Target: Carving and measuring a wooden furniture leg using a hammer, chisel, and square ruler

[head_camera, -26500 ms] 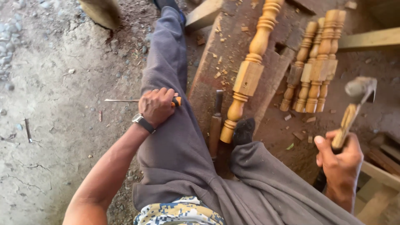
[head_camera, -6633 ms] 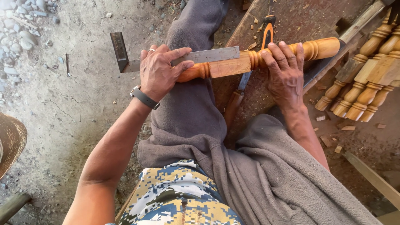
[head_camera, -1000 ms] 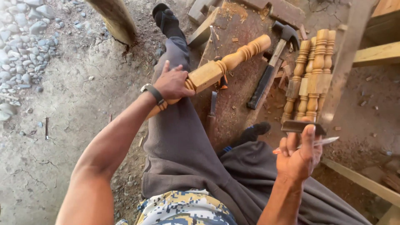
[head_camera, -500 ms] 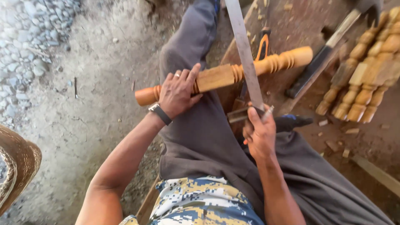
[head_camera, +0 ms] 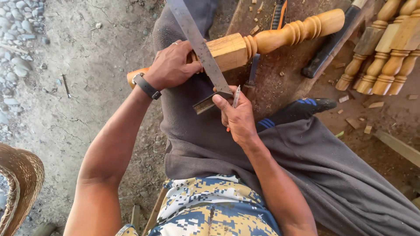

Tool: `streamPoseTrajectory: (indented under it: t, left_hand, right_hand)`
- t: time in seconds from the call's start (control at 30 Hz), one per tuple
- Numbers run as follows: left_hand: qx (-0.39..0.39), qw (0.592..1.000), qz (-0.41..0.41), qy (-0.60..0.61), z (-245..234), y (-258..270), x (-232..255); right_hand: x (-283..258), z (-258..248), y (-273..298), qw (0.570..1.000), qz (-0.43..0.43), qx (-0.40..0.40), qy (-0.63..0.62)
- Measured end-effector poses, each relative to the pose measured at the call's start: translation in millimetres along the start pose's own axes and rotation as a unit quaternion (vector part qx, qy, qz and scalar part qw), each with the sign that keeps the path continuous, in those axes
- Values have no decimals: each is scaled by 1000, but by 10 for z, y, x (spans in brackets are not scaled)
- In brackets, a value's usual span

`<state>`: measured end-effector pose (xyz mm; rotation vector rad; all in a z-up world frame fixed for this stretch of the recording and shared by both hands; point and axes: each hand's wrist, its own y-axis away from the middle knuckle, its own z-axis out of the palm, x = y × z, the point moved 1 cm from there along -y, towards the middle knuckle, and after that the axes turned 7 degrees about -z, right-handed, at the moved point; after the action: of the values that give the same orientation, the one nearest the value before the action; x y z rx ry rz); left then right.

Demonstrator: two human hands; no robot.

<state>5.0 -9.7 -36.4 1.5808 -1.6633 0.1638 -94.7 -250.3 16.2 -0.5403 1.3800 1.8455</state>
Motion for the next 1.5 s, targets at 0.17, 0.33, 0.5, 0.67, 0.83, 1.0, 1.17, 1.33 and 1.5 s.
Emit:
streamPoseTrajectory:
  t: [0.17, 0.33, 0.5, 0.67, 0.83, 1.0, 1.17, 1.33, 1.5]
  left_hand:
    - [-6, 1000, 17, 6, -14, 18, 28]
    - [-1, 1000, 16, 1, 12, 38, 51]
    - [-3, 1000, 21, 2, 14, 62, 48]
    - [-13, 999, 35, 19, 43, 59, -2]
    - [7, 988, 121, 97, 20, 160, -56]
    - [16, 983, 161, 90, -10, 219, -13]
    - [18, 984, 155, 89, 11, 226, -3]
    - [30, 987, 140, 67, 13, 249, 33]
    - [47, 982, 148, 104, 23, 311, 103]
  right_hand:
    - [41, -47, 55, 997, -1, -54, -54]
    - [32, -87, 82, 996, 1, -70, -64]
    - [26, -80, 97, 995, 15, -72, -72]
    - [-4, -77, 139, 994, 24, -94, -54]
    - [100, -150, 145, 993, 45, -107, -9]
    - [149, -140, 166, 991, 67, -119, 16]
    - [173, -156, 173, 991, 66, -113, 20]
    - [117, -135, 170, 991, 61, -118, 11]
    - [129, -152, 152, 991, 60, -117, 4]
